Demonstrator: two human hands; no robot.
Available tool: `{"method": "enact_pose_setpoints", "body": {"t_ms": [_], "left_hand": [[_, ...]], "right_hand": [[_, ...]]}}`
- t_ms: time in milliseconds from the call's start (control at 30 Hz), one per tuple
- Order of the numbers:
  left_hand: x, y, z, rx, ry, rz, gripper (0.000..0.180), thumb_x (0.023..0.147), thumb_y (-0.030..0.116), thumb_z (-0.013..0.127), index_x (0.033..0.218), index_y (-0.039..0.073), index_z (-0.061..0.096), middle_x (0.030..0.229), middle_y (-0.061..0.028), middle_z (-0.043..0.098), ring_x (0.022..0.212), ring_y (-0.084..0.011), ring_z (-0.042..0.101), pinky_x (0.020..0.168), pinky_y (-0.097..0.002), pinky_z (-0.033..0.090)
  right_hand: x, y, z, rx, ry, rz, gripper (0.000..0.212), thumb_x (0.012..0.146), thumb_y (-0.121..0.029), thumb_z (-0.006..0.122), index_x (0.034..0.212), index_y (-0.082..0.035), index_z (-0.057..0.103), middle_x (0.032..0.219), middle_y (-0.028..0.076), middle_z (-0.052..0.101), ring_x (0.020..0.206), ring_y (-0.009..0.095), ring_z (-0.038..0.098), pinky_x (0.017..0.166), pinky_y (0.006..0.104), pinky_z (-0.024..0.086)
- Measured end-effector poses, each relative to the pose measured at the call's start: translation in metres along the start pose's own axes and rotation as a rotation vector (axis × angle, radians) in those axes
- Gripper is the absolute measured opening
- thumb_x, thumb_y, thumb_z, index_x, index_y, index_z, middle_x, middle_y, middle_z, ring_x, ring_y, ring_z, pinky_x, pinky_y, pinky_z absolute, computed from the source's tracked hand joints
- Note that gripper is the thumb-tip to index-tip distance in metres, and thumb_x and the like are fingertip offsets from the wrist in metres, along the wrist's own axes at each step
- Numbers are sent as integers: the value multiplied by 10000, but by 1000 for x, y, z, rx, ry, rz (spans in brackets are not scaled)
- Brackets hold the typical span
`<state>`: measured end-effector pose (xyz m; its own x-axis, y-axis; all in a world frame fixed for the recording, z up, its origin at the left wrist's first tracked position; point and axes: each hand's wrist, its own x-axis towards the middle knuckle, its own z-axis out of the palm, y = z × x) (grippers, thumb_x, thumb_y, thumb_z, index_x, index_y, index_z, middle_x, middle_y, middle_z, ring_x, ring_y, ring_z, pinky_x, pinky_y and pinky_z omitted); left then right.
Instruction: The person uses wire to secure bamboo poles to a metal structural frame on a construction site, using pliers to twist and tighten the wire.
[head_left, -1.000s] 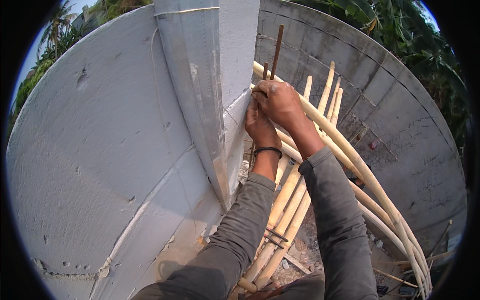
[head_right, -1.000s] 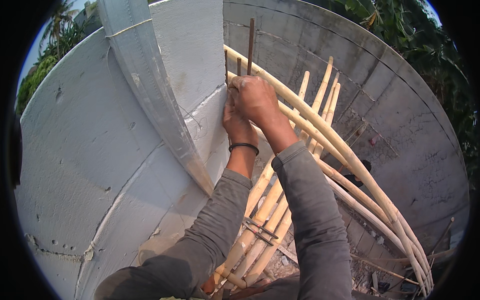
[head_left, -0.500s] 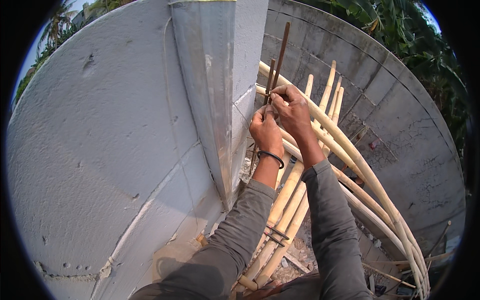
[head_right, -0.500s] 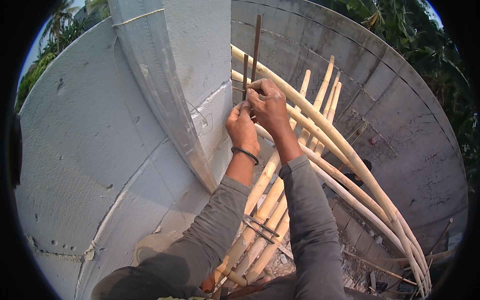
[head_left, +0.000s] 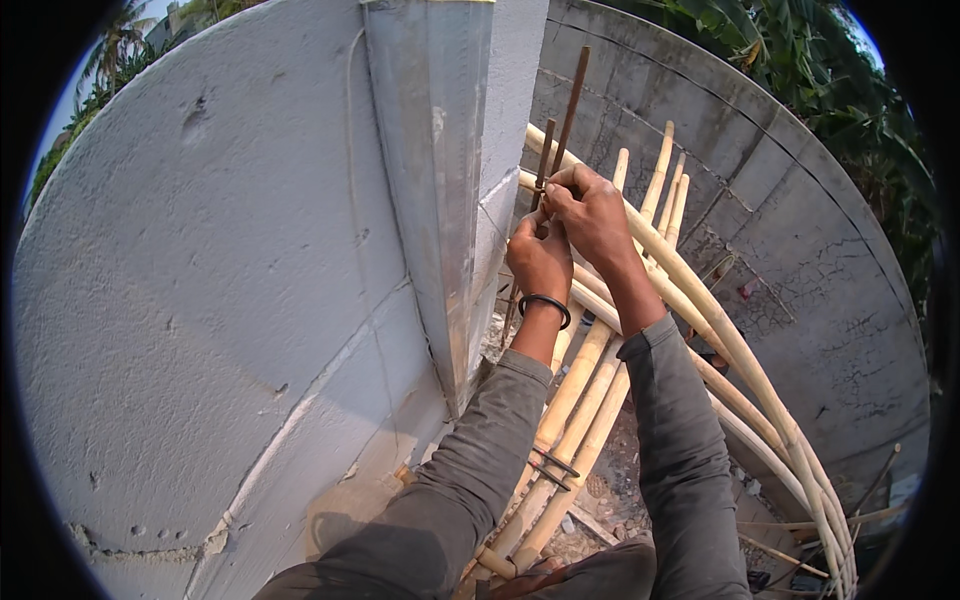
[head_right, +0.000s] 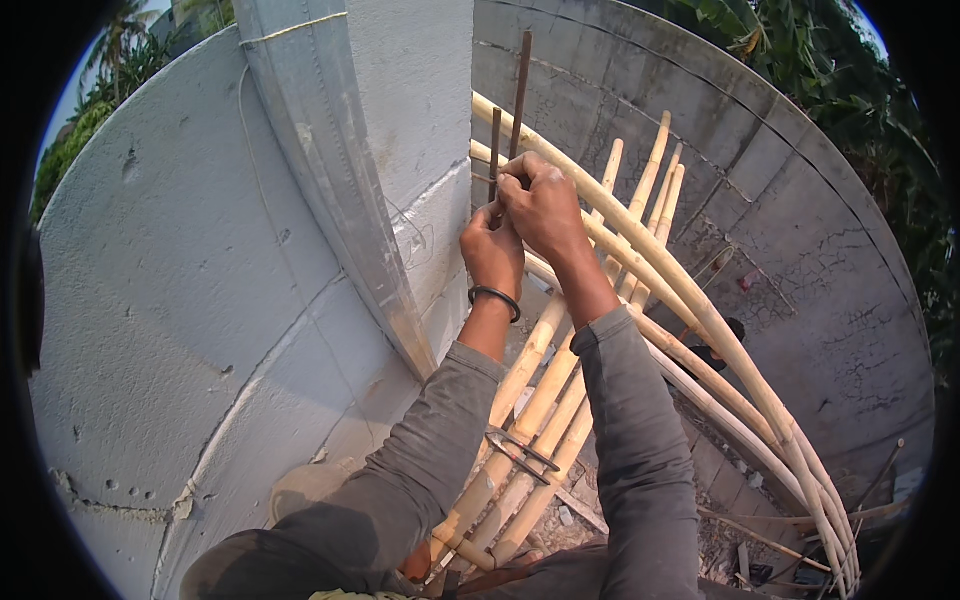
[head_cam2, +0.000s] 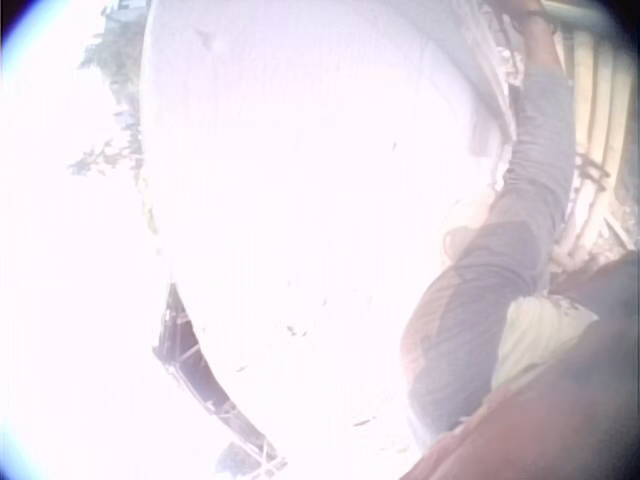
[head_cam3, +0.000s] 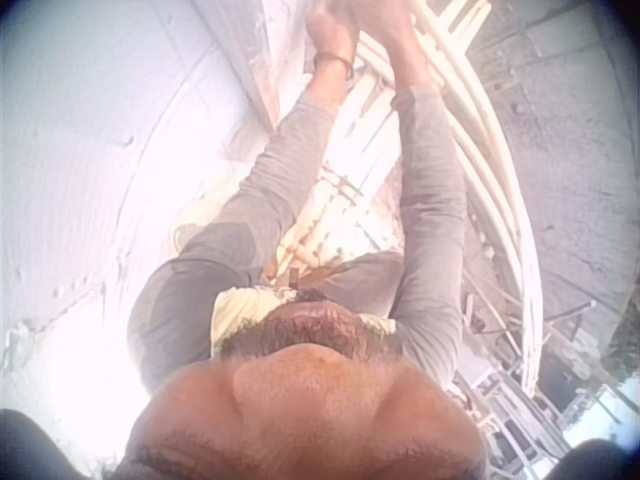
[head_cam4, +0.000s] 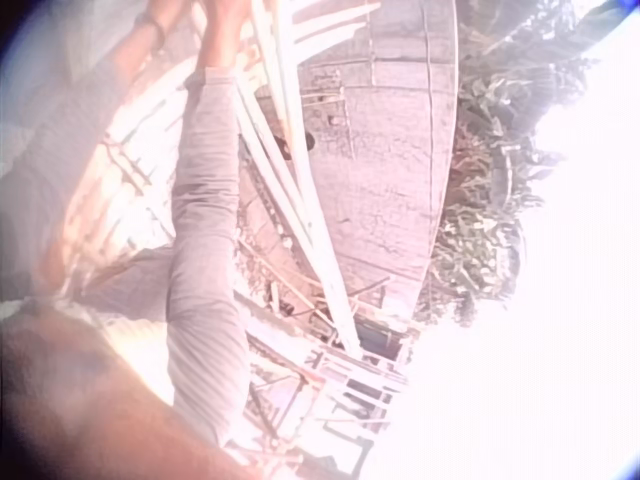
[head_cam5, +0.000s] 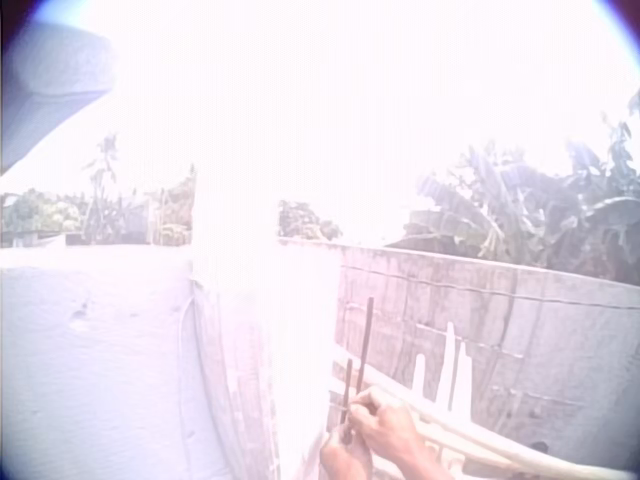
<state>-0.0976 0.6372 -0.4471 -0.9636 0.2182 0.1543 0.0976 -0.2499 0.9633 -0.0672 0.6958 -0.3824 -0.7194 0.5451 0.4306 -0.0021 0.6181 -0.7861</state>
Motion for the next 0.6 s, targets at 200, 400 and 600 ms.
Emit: {"method": "enact_pose_setpoints", "body": {"t_ms": [200,400,600], "left_hand": [[15,1,-21,34,-164,-30,211,894,173,614,863,-31,658,776,-30,635,708,-93,522,647,-254,412],[11,36,-32,-622,-247,-473,187,907,207,631,803,61,577,640,26,461,486,-66,469,397,-227,329],[1,28,-36,170,2,92,269,895,217,653,796,-33,668,644,-21,587,437,-79,491,392,-256,385]], "right_hand": [[4,-7,-6,-189,-24,-215,145,816,-134,624,859,3,639,747,111,637,743,251,619,716,370,492],[2,18,4,-244,154,-598,67,776,-70,599,819,-20,590,780,112,581,768,307,561,722,398,461],[-3,20,4,-239,144,-630,83,770,-55,650,826,-31,594,788,94,569,783,289,541,727,394,452]]}}
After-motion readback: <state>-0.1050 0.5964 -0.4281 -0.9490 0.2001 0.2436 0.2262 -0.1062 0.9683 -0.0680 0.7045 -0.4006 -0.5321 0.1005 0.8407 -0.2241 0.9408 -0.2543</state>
